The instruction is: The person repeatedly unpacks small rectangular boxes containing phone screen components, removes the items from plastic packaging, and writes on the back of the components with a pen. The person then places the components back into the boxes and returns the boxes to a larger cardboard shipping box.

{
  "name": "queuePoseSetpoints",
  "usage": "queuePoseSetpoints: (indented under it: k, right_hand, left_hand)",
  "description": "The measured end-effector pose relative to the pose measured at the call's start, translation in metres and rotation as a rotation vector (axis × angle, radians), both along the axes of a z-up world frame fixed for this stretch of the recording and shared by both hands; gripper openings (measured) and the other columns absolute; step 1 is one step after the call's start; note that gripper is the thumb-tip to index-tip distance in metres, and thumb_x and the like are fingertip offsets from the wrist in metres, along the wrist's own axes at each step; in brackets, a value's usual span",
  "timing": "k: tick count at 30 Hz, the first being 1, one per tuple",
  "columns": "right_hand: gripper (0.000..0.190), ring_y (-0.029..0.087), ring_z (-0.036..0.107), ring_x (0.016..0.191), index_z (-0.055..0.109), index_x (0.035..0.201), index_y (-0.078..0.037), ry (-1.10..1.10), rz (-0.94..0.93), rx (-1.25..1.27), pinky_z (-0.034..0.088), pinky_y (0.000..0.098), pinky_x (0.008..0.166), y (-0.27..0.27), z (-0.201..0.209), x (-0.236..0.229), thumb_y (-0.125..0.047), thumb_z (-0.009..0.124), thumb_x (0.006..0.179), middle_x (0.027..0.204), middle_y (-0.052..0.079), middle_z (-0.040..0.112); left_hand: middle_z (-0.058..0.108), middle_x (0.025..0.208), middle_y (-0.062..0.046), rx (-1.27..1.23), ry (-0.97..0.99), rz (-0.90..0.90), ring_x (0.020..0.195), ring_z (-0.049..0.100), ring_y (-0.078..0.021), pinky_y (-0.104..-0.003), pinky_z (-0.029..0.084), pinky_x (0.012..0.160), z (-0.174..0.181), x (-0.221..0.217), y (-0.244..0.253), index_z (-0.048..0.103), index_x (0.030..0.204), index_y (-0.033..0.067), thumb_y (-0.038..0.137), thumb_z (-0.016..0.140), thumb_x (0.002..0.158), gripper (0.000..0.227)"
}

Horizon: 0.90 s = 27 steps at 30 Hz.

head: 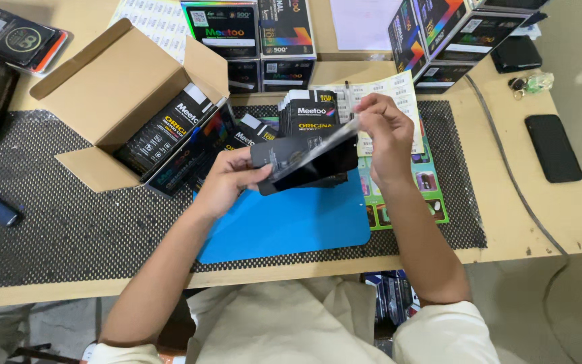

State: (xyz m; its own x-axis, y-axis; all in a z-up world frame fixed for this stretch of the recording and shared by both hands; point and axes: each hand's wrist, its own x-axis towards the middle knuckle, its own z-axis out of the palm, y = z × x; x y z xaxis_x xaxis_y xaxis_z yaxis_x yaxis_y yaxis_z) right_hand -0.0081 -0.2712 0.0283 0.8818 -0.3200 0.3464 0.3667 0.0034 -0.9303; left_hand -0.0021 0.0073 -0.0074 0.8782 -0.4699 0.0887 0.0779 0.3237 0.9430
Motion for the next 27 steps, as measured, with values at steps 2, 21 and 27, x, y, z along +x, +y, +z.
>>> queuePoseSetpoints:
  k: [2, 21, 27]
  right_hand:
    - [0.016, 0.017, 0.059, 0.09, 0.063, 0.075, -0.003, 0.083, 0.007, 0.08, 0.054, 0.0372, 0.078, -0.001, -0.001, -0.002, -0.011, 0.066, 0.089, 0.105, 0.01, 0.059]
    - [0.016, 0.034, 0.07, 0.118, 0.058, 0.083, -0.009, -0.237, 0.114, -0.026, 0.056, 0.0391, 0.094, 0.021, 0.011, -0.022, -0.013, 0.067, 0.096, 0.118, 0.011, 0.057]
    - [0.018, 0.039, 0.069, 0.12, 0.056, 0.085, -0.005, -0.311, 0.119, -0.039, 0.056, 0.0442, 0.099, 0.021, 0.01, -0.022, -0.012, 0.068, 0.096, 0.119, 0.015, 0.056]
  left_hand:
    - [0.074, 0.084, -0.014, -0.041, 0.033, 0.0, 0.076, 0.073, -0.0154, -0.028, 0.063, 0.063, -0.005, 0.002, 0.001, 0.075, 0.111, -0.0042, -0.005, 0.065, 0.09, 0.023]
    - [0.071, 0.079, -0.009, 0.043, 0.114, 0.181, 0.071, 0.075, -0.0182, -0.034, 0.065, 0.066, 0.063, -0.011, -0.004, 0.074, 0.099, 0.0024, 0.028, 0.054, 0.107, 0.033]
    - [0.07, 0.082, -0.01, 0.076, 0.088, 0.187, 0.074, 0.074, -0.0186, -0.033, 0.065, 0.067, 0.058, -0.014, -0.005, 0.072, 0.1, 0.0035, 0.027, 0.052, 0.108, 0.032]
